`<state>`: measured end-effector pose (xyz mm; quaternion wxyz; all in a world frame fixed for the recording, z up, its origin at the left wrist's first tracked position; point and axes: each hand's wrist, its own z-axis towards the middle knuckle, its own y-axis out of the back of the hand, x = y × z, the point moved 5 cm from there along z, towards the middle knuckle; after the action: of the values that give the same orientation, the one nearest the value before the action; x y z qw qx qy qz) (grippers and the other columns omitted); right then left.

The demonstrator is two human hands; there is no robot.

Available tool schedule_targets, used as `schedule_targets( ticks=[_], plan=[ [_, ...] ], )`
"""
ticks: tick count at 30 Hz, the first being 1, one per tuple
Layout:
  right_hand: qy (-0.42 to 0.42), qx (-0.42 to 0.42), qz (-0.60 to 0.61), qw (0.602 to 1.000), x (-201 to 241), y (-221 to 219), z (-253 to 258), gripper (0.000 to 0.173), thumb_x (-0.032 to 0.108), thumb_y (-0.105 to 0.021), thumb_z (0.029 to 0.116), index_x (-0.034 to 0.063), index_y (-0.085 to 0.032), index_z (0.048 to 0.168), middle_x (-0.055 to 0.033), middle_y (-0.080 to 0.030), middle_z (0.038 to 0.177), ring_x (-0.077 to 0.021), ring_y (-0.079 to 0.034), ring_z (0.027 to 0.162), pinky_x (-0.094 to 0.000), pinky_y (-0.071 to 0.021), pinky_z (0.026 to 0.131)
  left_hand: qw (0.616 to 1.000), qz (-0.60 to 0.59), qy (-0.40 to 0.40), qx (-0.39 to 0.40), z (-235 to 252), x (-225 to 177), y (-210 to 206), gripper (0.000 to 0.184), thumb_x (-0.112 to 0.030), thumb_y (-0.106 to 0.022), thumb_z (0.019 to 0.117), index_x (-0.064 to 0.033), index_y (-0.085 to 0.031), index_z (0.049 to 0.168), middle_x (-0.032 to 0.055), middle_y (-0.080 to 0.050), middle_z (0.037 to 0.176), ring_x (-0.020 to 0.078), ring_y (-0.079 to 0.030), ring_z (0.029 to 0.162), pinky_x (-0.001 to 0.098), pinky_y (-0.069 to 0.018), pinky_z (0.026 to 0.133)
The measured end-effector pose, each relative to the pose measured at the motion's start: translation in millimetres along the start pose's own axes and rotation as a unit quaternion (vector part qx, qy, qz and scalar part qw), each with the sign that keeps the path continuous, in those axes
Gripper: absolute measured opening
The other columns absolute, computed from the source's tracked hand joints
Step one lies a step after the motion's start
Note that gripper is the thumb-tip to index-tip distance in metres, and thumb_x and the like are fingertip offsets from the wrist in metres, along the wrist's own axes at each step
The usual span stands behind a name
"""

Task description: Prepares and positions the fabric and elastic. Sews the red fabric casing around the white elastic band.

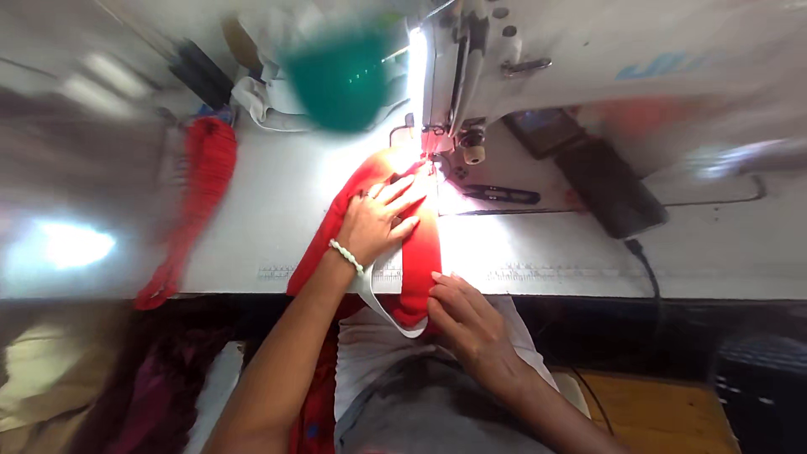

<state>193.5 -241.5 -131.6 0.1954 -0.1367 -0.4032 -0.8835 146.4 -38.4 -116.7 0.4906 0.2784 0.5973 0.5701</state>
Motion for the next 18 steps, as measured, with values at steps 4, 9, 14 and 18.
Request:
schedule_targets(
  ticks=[4,9,14,18],
  plan=[
    [-0.010,0.014,-0.012,1.000,0.9,-0.1,1.8,0.012,0.004,-0.059,0.0947,0.0088,-0.070,0.091,-0.0120,-0.073,0.104,-0.0304,-0.067,0.118,-0.0407,-0.0511,0.107,0.992,0.049,-0.107,-0.045,-0.9,-7.4,0.1,0.038,-0.024,-0.049,0.1023,-0.0157,-0.069,0.134,0.0080,-0.056,0.151,0.0325,-0.047,0.143,0.0531,-0.0376,0.115],
    [0.012,0.029,-0.020,0.999,-1.4,3.9,7.3,0.013,0.004,-0.057,0.0963,0.0089,-0.070,0.093,-0.0084,-0.074,0.097,-0.0257,-0.071,0.109,-0.0409,-0.0507,0.107,0.988,-0.086,-0.128,-0.011,4.2,9.7,-0.5,0.033,-0.020,-0.052,0.1044,-0.0107,-0.072,0.129,0.0071,-0.063,0.143,0.0248,-0.060,0.131,0.0438,-0.0484,0.107],
    [0.023,0.024,-0.018,0.999,-0.4,5.5,10.6,0.014,0.006,-0.056,0.0981,0.0087,-0.068,0.093,-0.0082,-0.073,0.095,-0.0240,-0.071,0.106,-0.0381,-0.0506,0.106,0.992,-0.025,-0.124,-0.003,16.7,2.9,2.5,0.030,-0.022,-0.058,0.0987,-0.0161,-0.075,0.122,0.0117,-0.064,0.136,0.0354,-0.058,0.126,0.0584,-0.0475,0.091],
    [0.006,0.015,-0.008,1.000,-3.8,8.3,8.5,0.015,0.007,-0.054,0.0995,0.0096,-0.068,0.095,-0.0074,-0.073,0.099,-0.0223,-0.069,0.111,-0.0381,-0.0487,0.108,0.976,-0.060,-0.209,-0.030,9.7,-8.8,-0.2,0.026,-0.009,-0.053,0.1001,-0.0093,-0.077,0.110,0.0100,-0.071,0.125,0.0285,-0.065,0.120,0.0510,-0.0485,0.101]
  ],
)
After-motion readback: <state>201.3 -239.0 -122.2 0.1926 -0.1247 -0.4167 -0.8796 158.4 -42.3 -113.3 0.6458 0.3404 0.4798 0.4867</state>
